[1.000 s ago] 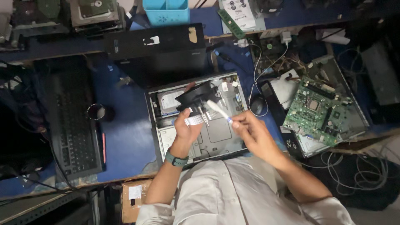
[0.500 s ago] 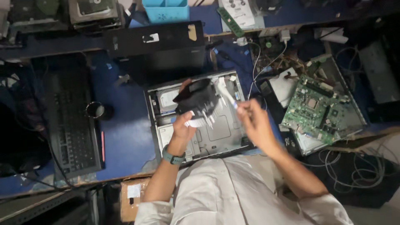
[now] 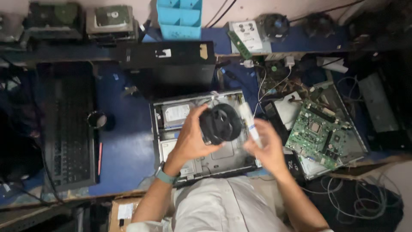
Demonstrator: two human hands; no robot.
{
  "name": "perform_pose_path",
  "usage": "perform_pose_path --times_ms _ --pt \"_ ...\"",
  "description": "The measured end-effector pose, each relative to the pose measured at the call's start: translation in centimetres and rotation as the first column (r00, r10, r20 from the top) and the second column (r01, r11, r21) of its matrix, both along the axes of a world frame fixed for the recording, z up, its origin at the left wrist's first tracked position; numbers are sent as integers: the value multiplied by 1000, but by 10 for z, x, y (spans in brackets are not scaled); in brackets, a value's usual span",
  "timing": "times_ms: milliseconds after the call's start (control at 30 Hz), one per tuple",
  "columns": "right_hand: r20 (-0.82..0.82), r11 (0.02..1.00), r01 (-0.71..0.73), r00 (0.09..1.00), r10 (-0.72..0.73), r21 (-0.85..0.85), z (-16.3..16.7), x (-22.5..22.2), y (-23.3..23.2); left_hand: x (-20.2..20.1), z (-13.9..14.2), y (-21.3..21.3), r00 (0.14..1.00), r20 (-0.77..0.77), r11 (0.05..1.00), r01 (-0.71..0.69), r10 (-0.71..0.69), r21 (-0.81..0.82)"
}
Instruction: The person cleans a CPU heatsink fan and an optical drive with a toothbrush, then removes the optical drive from the open desktop case. They take a hard drive, fit it into a blue plastic caddy, and secure the assembled drive into the case.
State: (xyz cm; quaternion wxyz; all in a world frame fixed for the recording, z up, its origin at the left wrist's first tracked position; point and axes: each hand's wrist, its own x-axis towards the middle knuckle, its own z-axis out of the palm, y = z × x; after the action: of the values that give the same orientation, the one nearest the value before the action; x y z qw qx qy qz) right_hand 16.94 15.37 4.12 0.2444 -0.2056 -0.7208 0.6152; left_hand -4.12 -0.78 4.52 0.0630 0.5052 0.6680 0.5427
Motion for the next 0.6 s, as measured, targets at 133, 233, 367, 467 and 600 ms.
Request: perform_pose_path --times_ms 133,233,367,467,600 --pt "77 891 -116 993 91 440 -8 -15 -4 7 5 5 987 160 991 35 -15 -125" --pt "132 907 -71 991 17 416 -27 -15 2 3 3 -1 943 319 979 146 -95 -139" --pt "2 979 -58 998 60 -197 -55 -11 27 -13 -9 -20 786 554 950 310 -274 30" --pt "-202 672 -223 973 111 -706 -68 -7 48 -12 -21 -24 664 626 912 273 -410 307" --pt "-159 558 -203 979 128 -805 -74 -15 47 -2 -36 -14 824 386 908 353 -415 224"
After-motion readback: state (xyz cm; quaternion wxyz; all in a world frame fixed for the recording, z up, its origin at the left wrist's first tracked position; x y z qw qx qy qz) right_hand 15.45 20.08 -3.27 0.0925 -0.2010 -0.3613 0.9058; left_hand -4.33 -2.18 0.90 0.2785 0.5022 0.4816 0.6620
